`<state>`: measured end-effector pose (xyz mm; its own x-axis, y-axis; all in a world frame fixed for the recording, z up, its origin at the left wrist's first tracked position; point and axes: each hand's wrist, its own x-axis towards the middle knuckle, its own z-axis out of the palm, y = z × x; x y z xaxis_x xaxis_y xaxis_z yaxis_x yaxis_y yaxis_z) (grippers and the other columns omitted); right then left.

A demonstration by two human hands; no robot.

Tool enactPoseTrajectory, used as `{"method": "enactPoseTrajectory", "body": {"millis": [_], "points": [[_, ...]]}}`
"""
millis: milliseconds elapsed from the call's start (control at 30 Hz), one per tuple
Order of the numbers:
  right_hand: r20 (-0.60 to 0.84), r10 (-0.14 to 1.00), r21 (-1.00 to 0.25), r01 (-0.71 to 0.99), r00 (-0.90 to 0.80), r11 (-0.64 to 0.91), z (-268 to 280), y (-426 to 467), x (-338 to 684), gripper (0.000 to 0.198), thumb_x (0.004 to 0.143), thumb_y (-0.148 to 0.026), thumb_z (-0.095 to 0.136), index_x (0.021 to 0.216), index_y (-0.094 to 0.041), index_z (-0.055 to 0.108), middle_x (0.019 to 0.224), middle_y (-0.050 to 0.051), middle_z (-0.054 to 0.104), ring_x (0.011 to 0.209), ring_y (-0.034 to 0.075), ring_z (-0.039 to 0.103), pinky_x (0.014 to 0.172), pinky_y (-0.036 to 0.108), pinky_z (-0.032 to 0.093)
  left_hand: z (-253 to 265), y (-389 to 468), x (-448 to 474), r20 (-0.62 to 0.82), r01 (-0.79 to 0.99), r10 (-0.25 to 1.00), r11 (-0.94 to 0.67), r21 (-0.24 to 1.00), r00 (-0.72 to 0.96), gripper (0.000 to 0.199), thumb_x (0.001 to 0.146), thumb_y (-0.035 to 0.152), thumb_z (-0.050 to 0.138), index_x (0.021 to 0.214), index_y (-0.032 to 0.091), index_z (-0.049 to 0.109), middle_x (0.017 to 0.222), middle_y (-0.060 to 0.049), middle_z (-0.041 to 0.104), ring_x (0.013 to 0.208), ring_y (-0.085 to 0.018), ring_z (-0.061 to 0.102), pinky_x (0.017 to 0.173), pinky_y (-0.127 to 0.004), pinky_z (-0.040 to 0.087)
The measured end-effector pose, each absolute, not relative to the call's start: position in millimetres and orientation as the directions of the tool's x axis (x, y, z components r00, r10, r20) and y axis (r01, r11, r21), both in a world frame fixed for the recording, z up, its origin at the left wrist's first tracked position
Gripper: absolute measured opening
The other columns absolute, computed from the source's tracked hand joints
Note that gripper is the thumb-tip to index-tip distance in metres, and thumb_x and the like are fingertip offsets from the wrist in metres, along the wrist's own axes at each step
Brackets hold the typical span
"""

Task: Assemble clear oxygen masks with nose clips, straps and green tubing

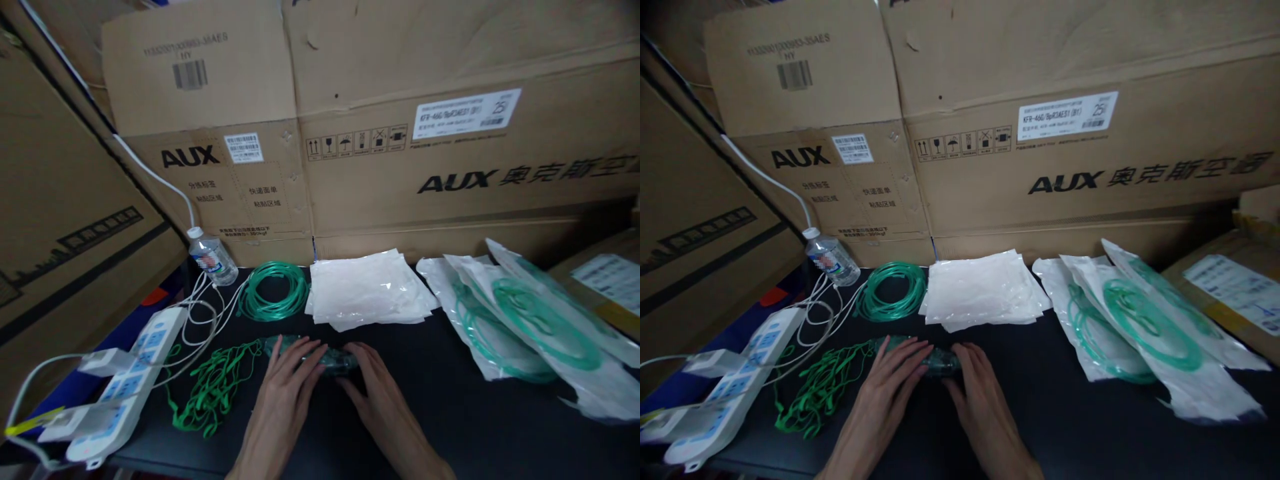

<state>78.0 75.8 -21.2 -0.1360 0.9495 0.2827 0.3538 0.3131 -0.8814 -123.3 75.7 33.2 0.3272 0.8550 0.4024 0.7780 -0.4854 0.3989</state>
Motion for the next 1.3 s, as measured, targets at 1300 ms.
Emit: {"method": "enactPoseTrajectory", "body": {"millis": [1300], "points": [[0.266,0.946,-0.934,0.194,-0.183,0.300,-7,83,87,0.039,0.099,-0.026,0.060,0.137,-0.028,0.069,0.133,0.009,0.070,0.120,0.024,0.068,0.107,0.037,0.054,34,81,-151,0.304,0.813,0.897,-0.426,0.398,0.321,0.042,0.102,0.021,0.054,0.142,0.034,0.062,0.142,-0.003,0.069,0.133,-0.023,0.063,0.120,-0.049,0.038]]}}
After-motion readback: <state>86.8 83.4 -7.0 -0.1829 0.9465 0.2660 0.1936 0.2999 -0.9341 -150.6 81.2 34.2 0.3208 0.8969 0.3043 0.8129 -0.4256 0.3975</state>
